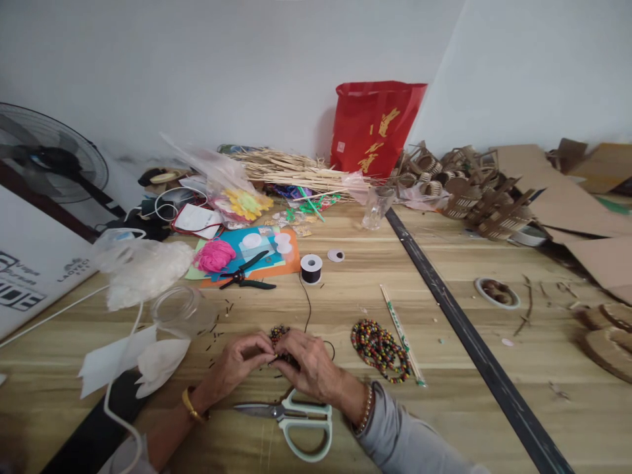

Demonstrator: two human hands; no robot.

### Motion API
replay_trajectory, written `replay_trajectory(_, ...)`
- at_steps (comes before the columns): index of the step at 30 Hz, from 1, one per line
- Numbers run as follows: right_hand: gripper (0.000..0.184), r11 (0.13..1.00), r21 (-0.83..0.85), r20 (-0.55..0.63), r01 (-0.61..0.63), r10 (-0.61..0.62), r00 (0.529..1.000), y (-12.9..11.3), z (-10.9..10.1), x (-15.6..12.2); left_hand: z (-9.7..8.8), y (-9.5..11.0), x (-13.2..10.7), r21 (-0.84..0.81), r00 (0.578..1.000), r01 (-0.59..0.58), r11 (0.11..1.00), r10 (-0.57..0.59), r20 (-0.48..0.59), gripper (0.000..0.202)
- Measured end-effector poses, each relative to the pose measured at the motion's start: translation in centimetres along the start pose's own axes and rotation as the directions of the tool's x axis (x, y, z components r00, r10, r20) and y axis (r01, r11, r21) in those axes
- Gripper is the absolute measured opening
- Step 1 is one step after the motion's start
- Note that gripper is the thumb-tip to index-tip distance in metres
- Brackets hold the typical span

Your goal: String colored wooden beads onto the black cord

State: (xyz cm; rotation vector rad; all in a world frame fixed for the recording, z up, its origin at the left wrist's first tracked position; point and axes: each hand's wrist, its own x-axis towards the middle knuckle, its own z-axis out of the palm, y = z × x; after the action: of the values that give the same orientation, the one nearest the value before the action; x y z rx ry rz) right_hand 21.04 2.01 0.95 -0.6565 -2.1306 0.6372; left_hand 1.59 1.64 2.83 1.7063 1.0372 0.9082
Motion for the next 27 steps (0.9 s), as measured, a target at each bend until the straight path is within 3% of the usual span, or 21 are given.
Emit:
replay_trajectory(7, 0.008, 0.997, -0.074, 0.027, -0.012, 0.014, 1.0, -0.21, -0.01, 0.01, -0.12, 0.27, 0.0, 0.027, 1.0, 0.024, 0.999, -0.025, 0.014, 0.015)
replay_trajectory(14, 0.008, 1.0, -0.017, -0.026, -0.017, 0.017, 1.0, -0.3, -0.35, -0.11, -0.75, -0.15, 0.02, -0.135, 0.985, 0.168, 0.977, -0.171, -0.013, 0.016)
replay_trajectory(18, 0.015, 0.986, 0.088, -0.134, -0.141, 0.152, 0.979, -0.22, -0.51, -0.21, -0.94, -0.07, 0.04, -0.192, 0.978, 0.203, 0.96, -0.209, -0.011, 0.017)
replay_trajectory(21, 0.021, 0.941, 0.19, -0.171, -0.281, 0.314, 0.934, -0.24, -0.55, -0.2, -0.95, -0.14, 0.02, -0.206, 0.981, 0.19, 0.96, -0.191, 0.015, 0.018)
replay_trajectory(27, 0.029, 0.855, 0.313, -0.11, -0.414, 0.465, 0.878, -0.25, -0.34, -0.21, -0.84, -0.1, -0.07, -0.182, 0.99, 0.14, 0.973, -0.141, 0.008, 0.018)
